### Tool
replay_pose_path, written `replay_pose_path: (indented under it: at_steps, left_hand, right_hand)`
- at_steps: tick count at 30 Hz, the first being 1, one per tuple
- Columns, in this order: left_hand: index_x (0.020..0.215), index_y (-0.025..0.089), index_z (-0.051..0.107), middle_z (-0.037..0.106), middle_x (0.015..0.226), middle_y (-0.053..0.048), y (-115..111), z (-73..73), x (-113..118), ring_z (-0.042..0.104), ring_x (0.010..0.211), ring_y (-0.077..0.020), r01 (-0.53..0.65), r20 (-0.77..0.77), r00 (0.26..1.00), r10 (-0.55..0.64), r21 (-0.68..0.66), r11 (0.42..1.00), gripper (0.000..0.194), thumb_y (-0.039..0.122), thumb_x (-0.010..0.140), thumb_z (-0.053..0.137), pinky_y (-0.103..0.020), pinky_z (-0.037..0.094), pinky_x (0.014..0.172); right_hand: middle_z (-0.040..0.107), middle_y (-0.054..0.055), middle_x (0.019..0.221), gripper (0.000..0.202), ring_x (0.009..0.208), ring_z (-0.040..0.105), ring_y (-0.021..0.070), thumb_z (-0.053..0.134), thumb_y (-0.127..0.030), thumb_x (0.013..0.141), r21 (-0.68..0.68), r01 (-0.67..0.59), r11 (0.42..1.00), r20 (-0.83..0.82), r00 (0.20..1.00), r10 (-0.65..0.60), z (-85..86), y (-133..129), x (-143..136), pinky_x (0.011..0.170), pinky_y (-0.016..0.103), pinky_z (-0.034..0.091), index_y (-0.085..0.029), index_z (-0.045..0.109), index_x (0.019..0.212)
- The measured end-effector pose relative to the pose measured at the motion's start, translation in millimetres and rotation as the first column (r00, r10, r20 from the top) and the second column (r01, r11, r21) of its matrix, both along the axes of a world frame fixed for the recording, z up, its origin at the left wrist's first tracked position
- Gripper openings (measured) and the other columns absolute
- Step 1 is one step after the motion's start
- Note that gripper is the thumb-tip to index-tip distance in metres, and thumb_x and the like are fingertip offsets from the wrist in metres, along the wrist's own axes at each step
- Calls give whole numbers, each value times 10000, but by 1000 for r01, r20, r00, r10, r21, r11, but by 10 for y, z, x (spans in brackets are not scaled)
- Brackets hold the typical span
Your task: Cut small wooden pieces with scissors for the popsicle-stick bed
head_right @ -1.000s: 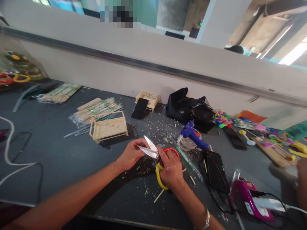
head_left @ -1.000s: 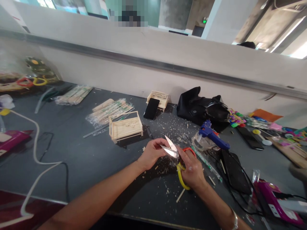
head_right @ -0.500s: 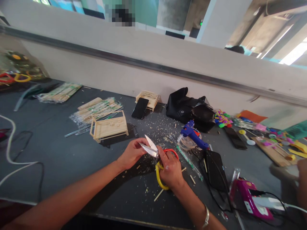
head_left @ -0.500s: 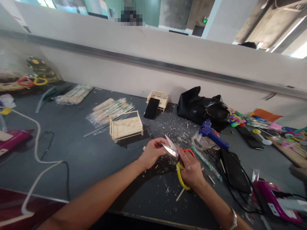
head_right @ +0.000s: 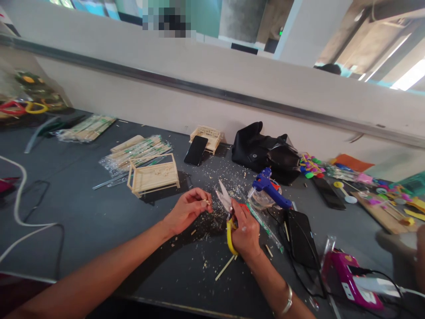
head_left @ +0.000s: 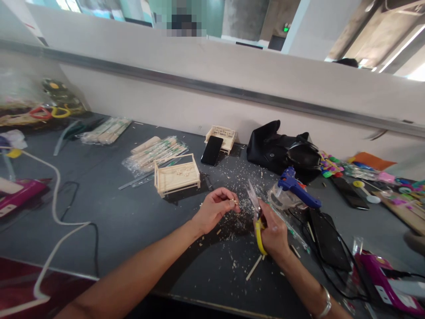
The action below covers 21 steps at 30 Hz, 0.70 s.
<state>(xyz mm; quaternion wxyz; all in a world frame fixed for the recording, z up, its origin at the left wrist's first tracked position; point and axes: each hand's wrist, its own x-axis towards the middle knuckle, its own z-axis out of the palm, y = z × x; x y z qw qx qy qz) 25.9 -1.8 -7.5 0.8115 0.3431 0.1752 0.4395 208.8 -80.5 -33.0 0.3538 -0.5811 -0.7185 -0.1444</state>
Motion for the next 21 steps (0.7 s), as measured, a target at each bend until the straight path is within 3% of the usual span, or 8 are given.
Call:
replay_pose_path:
  at_steps: [6,12,21]
  left_hand:
    - [690,138,673,681,673,-4,0,1,-2,625,586,-116,-4,-2,1000,4,-10,1000,296,240,541,907,-234,515,597]
    - [663,143,670,666,640,3,-8,-6,-5,599,575,-120,-8,-47,999,9,27,1000,292,220,499,898,-235,490,587]
    - [630,152,676,667,630,10,-28,-5,17,559,590,-99,-131,-96,986,136,61,990,231,131,481,852,-202,424,580]
  right_hand:
    - [640,15,724,669,611,610,173,488,-77,768,-7,-83,997,113,990,83,70,-29,-76,538,248,496,-195,495,1426]
    - [623,2,703,667,591,582,155,481,-68,749,-17,-36,999,188,981,39,74,-38,-102,527,231,451,-208,530,1399]
    - [643,10,710,642,603,593,156,500,-91,743,-73,11,997,216,976,5,51,-53,-91,534,223,469,-227,574,1366]
